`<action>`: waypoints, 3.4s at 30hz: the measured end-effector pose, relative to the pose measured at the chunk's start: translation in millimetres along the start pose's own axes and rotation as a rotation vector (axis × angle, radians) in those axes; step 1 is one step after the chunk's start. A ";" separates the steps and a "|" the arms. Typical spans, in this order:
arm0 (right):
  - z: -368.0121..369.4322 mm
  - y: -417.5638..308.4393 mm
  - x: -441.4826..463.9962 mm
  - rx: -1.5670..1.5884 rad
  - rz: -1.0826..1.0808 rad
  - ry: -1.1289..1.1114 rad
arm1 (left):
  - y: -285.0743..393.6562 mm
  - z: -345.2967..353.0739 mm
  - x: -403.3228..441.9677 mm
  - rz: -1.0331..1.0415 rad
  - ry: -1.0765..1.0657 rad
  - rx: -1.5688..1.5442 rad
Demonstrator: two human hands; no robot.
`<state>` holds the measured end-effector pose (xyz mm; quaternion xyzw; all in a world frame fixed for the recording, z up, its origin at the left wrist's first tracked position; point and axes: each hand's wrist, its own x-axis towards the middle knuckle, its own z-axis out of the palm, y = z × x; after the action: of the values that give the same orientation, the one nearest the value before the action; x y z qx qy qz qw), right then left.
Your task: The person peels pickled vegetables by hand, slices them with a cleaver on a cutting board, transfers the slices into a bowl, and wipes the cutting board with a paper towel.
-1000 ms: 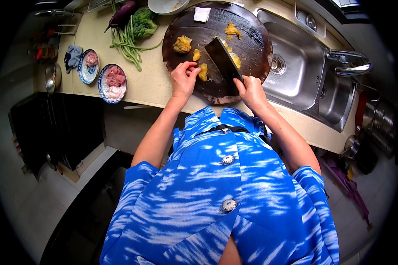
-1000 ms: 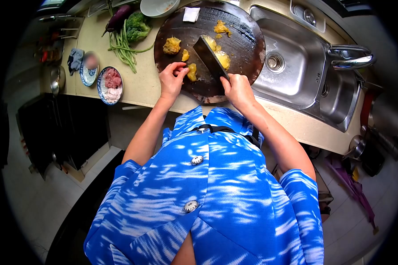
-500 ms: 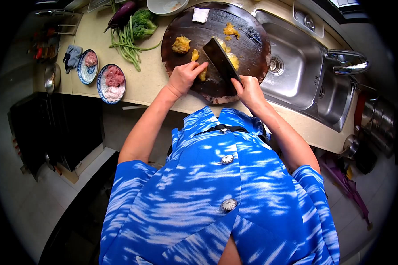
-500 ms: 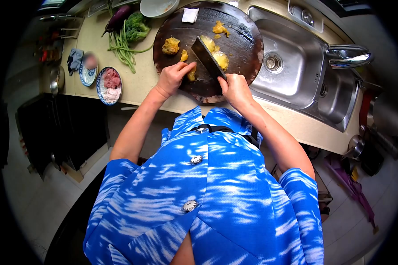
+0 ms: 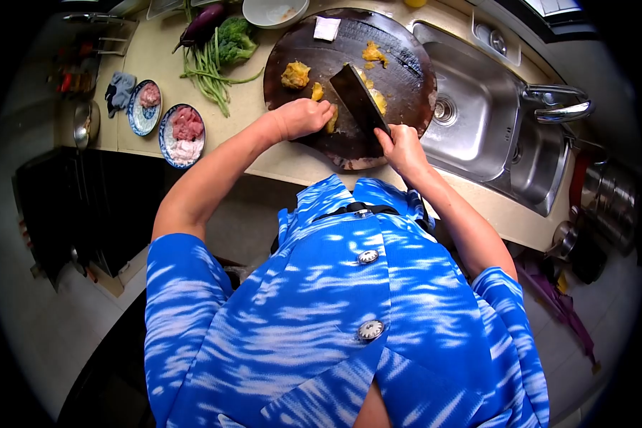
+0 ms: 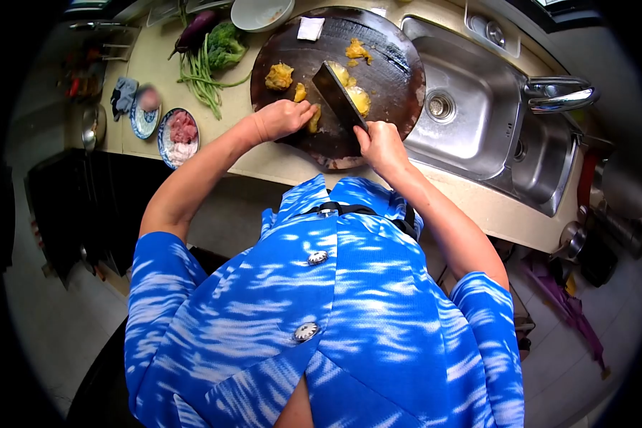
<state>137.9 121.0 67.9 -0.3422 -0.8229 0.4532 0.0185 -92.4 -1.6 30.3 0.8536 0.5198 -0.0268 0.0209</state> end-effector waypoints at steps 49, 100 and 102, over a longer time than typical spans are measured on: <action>1.0 4.3 -1.0 0.044 0.022 0.016 | 80.0 -6.5 21.1 -0.956 0.631 -0.265; -24.9 15.9 -36.9 -0.346 -0.274 -0.188 | 76.4 22.6 25.0 -0.742 0.851 -0.411; -23.7 14.1 -35.1 -0.374 -0.267 -0.200 | 74.9 23.6 24.4 -0.737 0.865 -0.419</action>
<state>180.5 123.0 81.0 -0.1815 -0.9280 0.3183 -0.0670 -15.2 -15.8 5.7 0.5285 0.7368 0.4201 -0.0355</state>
